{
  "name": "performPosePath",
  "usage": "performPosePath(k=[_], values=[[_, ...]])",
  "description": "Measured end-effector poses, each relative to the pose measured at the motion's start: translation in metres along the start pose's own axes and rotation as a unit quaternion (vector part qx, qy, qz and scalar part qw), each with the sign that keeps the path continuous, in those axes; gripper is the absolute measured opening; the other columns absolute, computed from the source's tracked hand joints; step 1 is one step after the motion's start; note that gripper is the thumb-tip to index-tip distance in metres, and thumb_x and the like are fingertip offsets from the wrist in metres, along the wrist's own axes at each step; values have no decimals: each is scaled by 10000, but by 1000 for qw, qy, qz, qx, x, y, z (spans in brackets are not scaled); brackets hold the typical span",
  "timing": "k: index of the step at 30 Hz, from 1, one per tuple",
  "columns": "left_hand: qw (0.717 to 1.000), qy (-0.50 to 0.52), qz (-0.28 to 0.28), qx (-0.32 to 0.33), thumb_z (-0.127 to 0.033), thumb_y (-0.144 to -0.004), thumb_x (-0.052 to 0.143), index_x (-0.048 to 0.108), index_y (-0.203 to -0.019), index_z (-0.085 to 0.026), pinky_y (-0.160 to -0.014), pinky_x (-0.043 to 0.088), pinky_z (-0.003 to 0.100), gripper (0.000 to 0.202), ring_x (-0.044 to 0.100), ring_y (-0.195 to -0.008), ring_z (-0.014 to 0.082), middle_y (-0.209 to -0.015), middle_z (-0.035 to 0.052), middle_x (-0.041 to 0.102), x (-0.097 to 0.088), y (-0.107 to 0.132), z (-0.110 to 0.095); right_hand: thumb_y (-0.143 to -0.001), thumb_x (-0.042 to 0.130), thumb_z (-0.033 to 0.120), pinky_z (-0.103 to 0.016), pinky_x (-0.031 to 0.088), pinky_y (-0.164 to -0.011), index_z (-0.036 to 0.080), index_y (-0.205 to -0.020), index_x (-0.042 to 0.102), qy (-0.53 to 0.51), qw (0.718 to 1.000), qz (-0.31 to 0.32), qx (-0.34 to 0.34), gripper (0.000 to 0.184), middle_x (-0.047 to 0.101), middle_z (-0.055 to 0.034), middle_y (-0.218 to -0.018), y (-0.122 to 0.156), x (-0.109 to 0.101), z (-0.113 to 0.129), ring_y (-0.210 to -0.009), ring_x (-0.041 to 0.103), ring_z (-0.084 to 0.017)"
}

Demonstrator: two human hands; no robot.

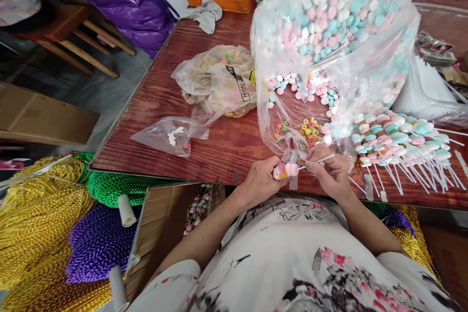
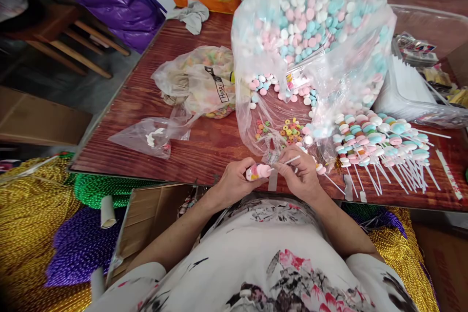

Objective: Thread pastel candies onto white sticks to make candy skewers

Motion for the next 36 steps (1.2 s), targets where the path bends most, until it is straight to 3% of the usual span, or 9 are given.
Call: performPosePath(k=[6, 10, 13, 16, 19, 23, 28, 34, 36], values=[[999, -44, 20, 13, -336, -793, 659, 549, -750, -179, -558, 277, 236, 197, 408, -560, 98, -635, -41, 535, 0, 3, -8, -884, 644, 209, -373, 502, -765, 227, -786, 657, 1, 998, 63, -22, 100, 653, -12, -729, -3, 3, -2, -798, 622, -188], [997, 38, 71, 3, -326, -758, 701, 548, -743, -170, -555, 301, 222, 219, 430, -571, 92, -642, -52, 530, 8, 2, -13, -893, 651, 269, -364, 520, -758, 223, -785, 685, -66, 990, 126, -8, 123, 658, -11, -727, 2, 18, -11, -779, 621, -175], [987, 126, 99, -10, -357, -730, 743, 582, -780, -152, -582, 349, 217, 266, 492, -638, 106, -716, -28, 576, 11, 1, -18, -893, 656, 318, -343, 509, -710, 220, -768, 693, -97, 987, 129, 3, 163, 649, -10, -719, 2, 27, -17, -724, 598, -160], [957, 254, 140, -20, -393, -683, 794, 625, -907, -136, -601, 387, 215, 381, 516, -683, 116, -788, -4, 603, 2, -2, -20, -885, 668, 350, -345, 493, -724, 227, -752, 707, -99, 986, 134, 4, 185, 655, -3, -686, -9, 22, -19, -721, 588, -162], [907, 365, 201, -58, -470, -766, 723, 644, -1026, -134, -540, 367, 197, 432, 495, -609, 91, -766, 10, 605, -13, -5, -18, -880, 677, 362, -352, 486, -754, 237, -766, 721, -110, 984, 141, -9, 175, 660, 4, -677, -25, 9, -17, -727, 582, -162], [872, 424, 213, -119, -502, -798, 693, 679, -865, -109, -452, 330, 178, 399, 490, -499, 68, -661, 37, 618, -16, -10, -9, -890, 662, 383, -382, 493, -818, 237, -757, 709, -91, 981, 165, -38, 203, 666, 4, -674, -36, 4, -13, -739, 585, -166], [866, 458, 109, -171, -569, -685, 767, 664, -820, -114, -336, 242, 160, 486, 374, -337, 40, -497, -16, 552, 4, -11, -2, -922, 606, 410, -360, 501, -809, 219, -739, 660, -63, 987, 137, -57, 270, 640, -4, -698, -27, 22, -22, -755, 579, -161], [867, 465, -88, -152, -580, -730, 721, 668, -969, -170, -362, 260, 169, 477, 390, -391, 50, -545, -38, 557, 3, -17, 0, -909, 583, 490, -321, 511, -760, 239, -1158, 659, -114, 991, -15, 76, 361, 666, -24, -876, -4, 25, -36, -795, 607, -162], [889, 424, -136, -104, -565, -721, 733, 694, -930, -181, -406, 317, 189, 439, 435, -466, 65, -602, -25, 570, 3, -20, -1, -833, 693, 453, -326, 507, -778, 235, -1100, 688, -72, 994, -29, 82, 346, 674, -23, -877, -1, 29, -33, -811, 611, -172]])
Point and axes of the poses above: each hand's wrist, its own y-axis away from the middle knuckle, its own x-axis out of the palm, z = x × y, the point moved 2 cm from there along -y, towards the middle knuckle
